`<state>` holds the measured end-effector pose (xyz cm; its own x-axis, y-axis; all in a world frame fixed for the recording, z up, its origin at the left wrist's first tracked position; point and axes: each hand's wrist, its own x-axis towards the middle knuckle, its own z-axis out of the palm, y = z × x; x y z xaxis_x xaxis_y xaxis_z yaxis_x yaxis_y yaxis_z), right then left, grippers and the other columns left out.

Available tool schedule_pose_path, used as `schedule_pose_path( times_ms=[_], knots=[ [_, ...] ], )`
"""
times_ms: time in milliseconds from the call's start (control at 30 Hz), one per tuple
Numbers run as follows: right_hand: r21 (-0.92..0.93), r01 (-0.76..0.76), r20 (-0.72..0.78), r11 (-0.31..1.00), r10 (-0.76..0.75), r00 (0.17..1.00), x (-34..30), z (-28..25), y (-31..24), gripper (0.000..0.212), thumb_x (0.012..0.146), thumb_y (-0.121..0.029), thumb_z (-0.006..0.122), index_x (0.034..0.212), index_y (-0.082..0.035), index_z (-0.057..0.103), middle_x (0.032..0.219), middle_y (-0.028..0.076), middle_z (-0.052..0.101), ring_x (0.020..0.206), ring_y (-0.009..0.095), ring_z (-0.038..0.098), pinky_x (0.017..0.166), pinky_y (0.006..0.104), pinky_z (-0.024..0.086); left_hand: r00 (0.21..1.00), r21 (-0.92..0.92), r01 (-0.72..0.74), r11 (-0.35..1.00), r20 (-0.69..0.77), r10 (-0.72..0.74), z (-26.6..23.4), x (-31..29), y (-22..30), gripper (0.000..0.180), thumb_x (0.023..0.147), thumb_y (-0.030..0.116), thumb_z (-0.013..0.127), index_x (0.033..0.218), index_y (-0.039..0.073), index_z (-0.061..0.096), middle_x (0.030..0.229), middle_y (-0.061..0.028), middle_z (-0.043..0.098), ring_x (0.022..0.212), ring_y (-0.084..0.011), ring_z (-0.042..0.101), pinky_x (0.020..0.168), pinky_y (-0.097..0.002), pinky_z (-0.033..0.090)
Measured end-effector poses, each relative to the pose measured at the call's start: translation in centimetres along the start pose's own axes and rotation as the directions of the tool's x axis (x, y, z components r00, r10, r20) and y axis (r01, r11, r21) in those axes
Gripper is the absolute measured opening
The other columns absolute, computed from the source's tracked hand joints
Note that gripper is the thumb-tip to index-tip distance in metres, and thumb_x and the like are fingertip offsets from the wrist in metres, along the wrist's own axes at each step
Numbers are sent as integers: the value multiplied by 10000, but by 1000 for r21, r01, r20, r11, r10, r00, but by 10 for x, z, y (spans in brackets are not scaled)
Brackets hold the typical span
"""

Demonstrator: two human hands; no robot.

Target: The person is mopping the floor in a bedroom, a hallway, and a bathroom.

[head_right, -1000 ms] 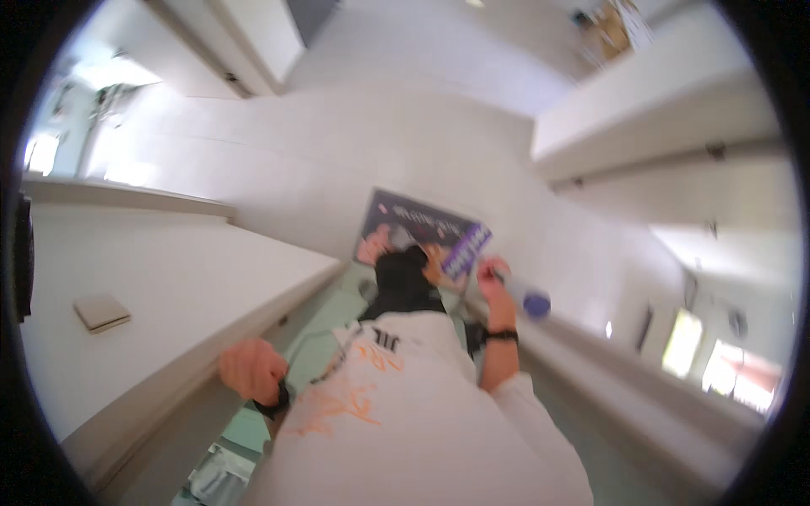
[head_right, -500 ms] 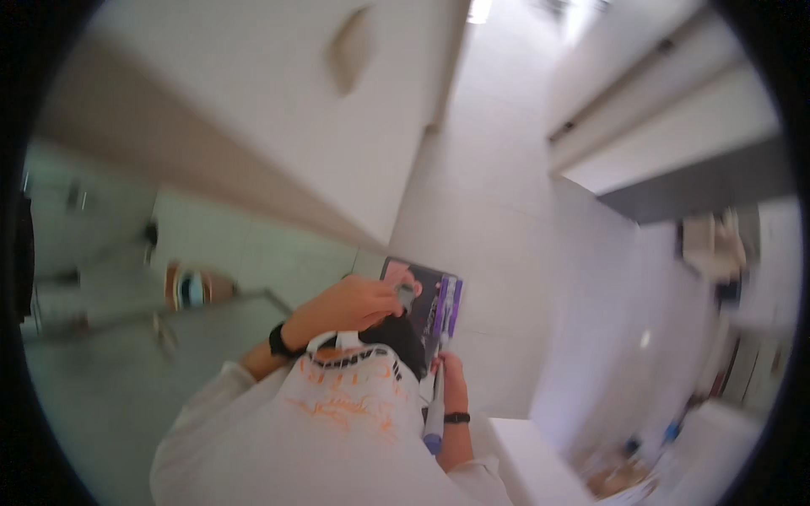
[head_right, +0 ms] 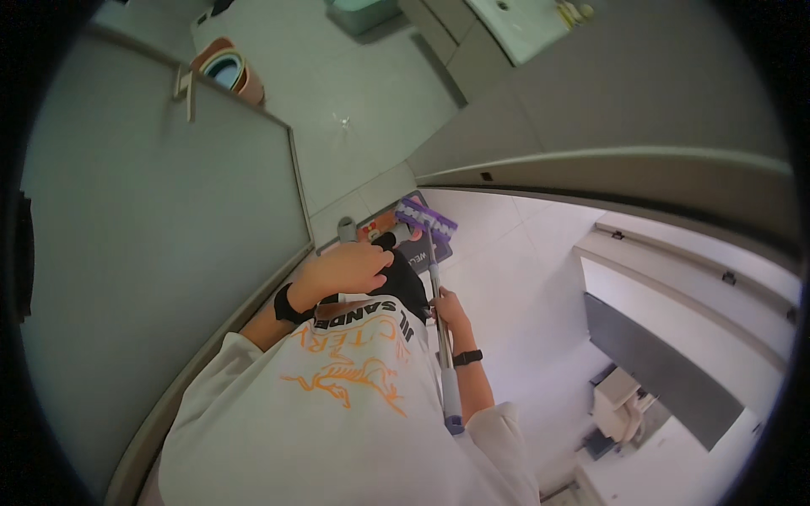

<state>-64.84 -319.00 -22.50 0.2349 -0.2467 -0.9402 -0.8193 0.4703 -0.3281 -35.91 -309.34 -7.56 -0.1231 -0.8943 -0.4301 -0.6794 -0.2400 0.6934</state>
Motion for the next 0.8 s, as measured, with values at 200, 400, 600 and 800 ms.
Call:
schedule_pose_path(
  times_ms=[200, 400, 600, 800],
  knots=[
    [-459, 262, 160, 849, -211, 964, 11, 33, -45, 307, 717, -26, 565, 1019, 28, 543, 565, 81, 532, 431, 160, 515, 407, 299, 433, 982, -137, -2, 991, -188, -24, 19, -55, -11, 241, 791, 202, 553, 965, 37, 524, 861, -145, 590, 811, -304, 581, 695, -400, 450],
    [-342, 100, 274, 934, -2, 962, 29, 73, -104, 69, 752, -18, 521, 816, -9, 543, 556, 25, 465, 405, 128, 453, 387, 271, 422, 936, -351, 121, 929, -271, -225, 41, -80, -29, 265, 798, 203, 557, 1003, 38, 526, 868, -147, 591, 826, -312, 582, 687, -402, 458],
    [-431, 209, 434, 878, -2, 901, 80, 90, -114, 47, 739, -36, 529, 774, -4, 530, 574, 59, 510, 450, 155, 509, 406, 286, 433, 854, -685, 80, 724, -328, -405, 60, -75, -7, 295, 820, 168, 539, 1100, 77, 522, 804, -117, 594, 743, -264, 589, 656, -357, 455],
    [-601, 447, 548, 663, -65, 834, 110, 140, -112, 104, 675, -50, 561, 693, 51, 581, 558, 141, 550, 496, 223, 581, 467, 354, 468, 867, -725, -1, 689, -343, -360, 74, -76, 21, 319, 816, 131, 521, 1134, 113, 537, 748, -109, 611, 662, -248, 585, 623, -328, 450]
  ],
)
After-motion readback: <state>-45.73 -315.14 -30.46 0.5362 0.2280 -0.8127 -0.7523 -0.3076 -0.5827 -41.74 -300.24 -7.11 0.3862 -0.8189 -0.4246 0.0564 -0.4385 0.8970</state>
